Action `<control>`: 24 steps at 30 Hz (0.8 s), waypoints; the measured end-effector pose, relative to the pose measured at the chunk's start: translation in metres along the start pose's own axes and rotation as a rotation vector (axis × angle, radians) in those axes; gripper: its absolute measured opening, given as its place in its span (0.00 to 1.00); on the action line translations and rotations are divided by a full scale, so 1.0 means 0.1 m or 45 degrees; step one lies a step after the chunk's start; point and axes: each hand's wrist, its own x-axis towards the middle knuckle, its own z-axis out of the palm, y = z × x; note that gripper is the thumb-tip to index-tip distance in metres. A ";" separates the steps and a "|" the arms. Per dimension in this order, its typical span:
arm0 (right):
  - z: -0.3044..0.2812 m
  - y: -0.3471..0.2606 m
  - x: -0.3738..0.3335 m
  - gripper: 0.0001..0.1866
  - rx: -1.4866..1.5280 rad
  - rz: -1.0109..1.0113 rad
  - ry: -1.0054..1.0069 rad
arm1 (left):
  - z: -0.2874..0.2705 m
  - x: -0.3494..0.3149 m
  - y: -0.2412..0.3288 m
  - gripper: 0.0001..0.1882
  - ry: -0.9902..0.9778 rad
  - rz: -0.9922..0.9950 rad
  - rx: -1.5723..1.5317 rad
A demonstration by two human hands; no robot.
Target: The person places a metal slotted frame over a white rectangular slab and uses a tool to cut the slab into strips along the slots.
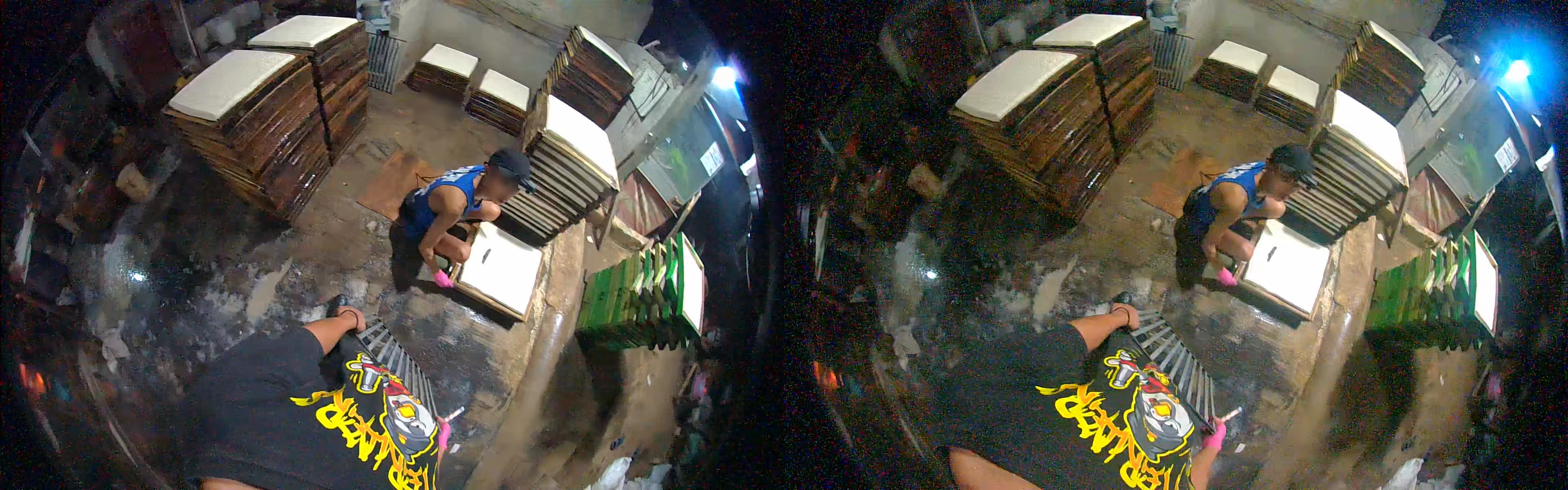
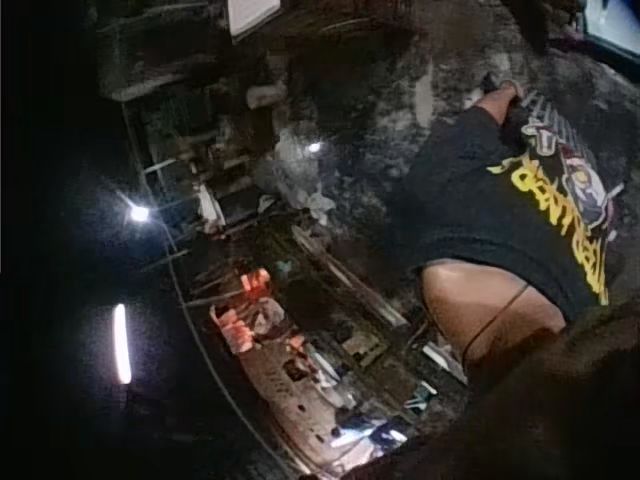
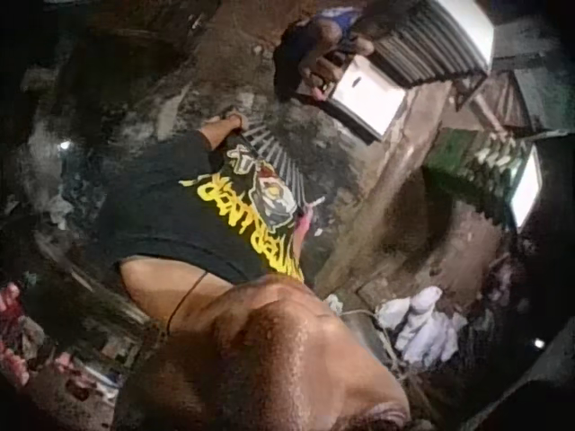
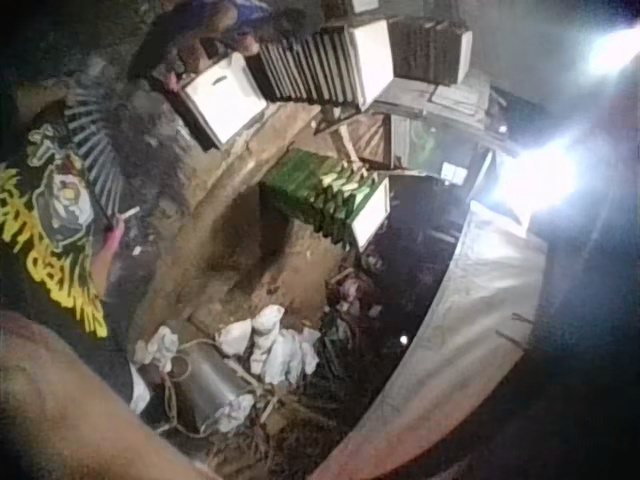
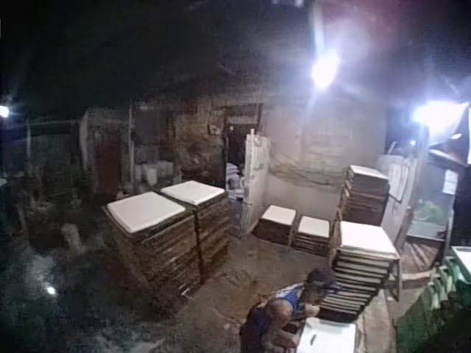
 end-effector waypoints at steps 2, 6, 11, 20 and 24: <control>-0.01 -0.24 -0.12 0.12 -0.173 -0.048 0.259 | 0.02 0.04 0.19 0.23 0.070 -0.011 -0.126; 0.56 -0.08 -0.38 0.13 -0.275 0.089 0.069 | 0.61 0.40 -0.70 0.21 0.032 -0.139 0.133; 0.04 -0.26 -0.61 0.14 -0.240 0.003 0.181 | -0.38 -0.07 0.57 0.18 0.360 0.143 0.106; 0.20 -0.22 -1.05 0.16 -0.682 0.097 0.269 | -0.66 -0.63 0.94 0.21 0.365 0.185 -0.060; 0.13 -0.02 -1.45 0.16 -0.977 0.183 0.338 | -0.53 -0.43 1.16 0.25 0.245 0.251 0.070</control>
